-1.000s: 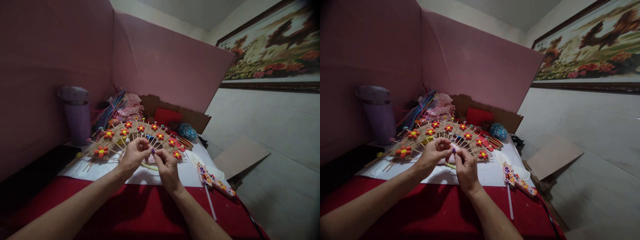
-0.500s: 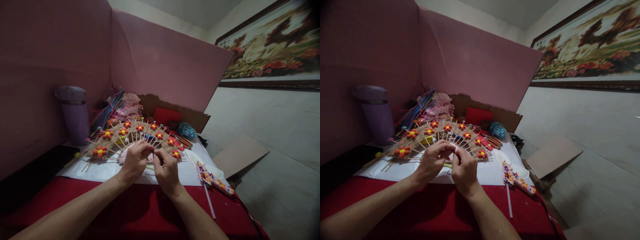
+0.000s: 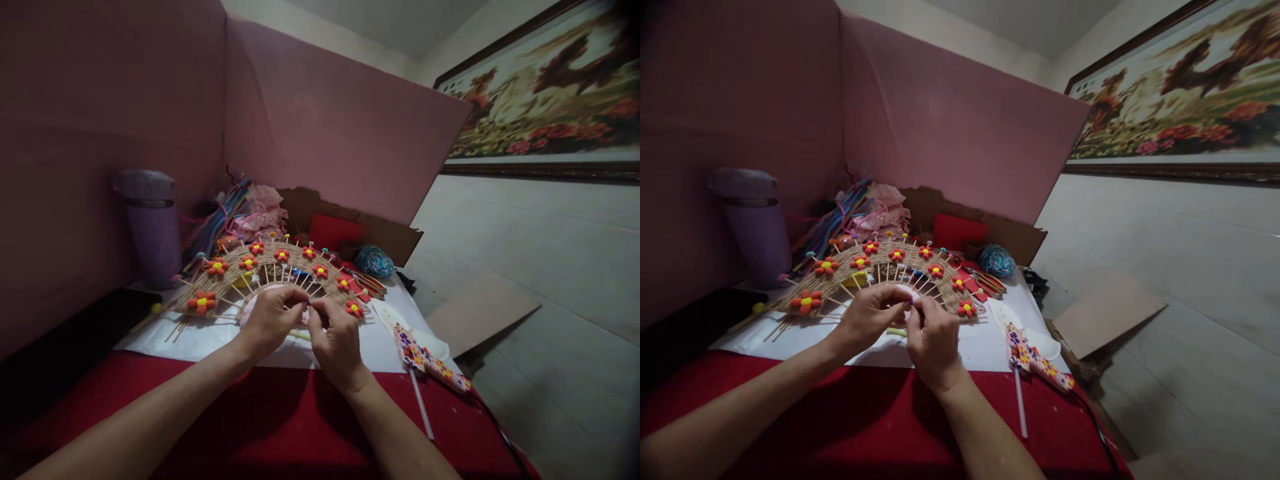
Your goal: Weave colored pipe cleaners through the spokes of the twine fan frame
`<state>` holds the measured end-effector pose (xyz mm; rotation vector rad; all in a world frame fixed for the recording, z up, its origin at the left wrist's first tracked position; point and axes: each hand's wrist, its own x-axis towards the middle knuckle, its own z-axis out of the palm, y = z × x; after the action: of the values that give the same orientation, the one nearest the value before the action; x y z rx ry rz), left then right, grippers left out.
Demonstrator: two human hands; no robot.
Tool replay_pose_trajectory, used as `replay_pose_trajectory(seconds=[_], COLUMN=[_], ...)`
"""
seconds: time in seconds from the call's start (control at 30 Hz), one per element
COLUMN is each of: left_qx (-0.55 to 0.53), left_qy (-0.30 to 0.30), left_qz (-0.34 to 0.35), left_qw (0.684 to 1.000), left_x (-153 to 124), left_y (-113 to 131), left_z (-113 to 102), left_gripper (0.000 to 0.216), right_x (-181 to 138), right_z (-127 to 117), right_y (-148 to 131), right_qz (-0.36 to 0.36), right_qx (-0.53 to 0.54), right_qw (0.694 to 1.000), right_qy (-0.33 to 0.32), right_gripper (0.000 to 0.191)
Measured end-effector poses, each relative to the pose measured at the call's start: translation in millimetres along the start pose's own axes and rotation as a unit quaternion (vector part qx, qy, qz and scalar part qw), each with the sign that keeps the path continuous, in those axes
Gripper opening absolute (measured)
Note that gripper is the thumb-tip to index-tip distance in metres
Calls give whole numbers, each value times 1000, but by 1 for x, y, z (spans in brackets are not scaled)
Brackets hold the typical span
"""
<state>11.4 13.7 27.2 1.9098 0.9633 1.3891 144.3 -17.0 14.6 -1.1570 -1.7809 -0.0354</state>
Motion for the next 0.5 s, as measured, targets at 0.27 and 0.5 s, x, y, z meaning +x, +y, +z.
replay_pose_trajectory(seconds=[0.27, 0.5], left_qx=[-10, -240], left_qy=[-10, 11], left_qz=[-40, -171], left_qw=[999, 956], left_x=[2, 3], left_y=[-2, 8], left_z=[-1, -2], left_gripper=[10, 10], right_x=[0, 2], right_z=[0, 0], right_y=[-1, -4], right_qz=[11, 76], right_qx=[32, 123], right_qw=[999, 989], right_qy=[-17, -13], right_gripper=[11, 9])
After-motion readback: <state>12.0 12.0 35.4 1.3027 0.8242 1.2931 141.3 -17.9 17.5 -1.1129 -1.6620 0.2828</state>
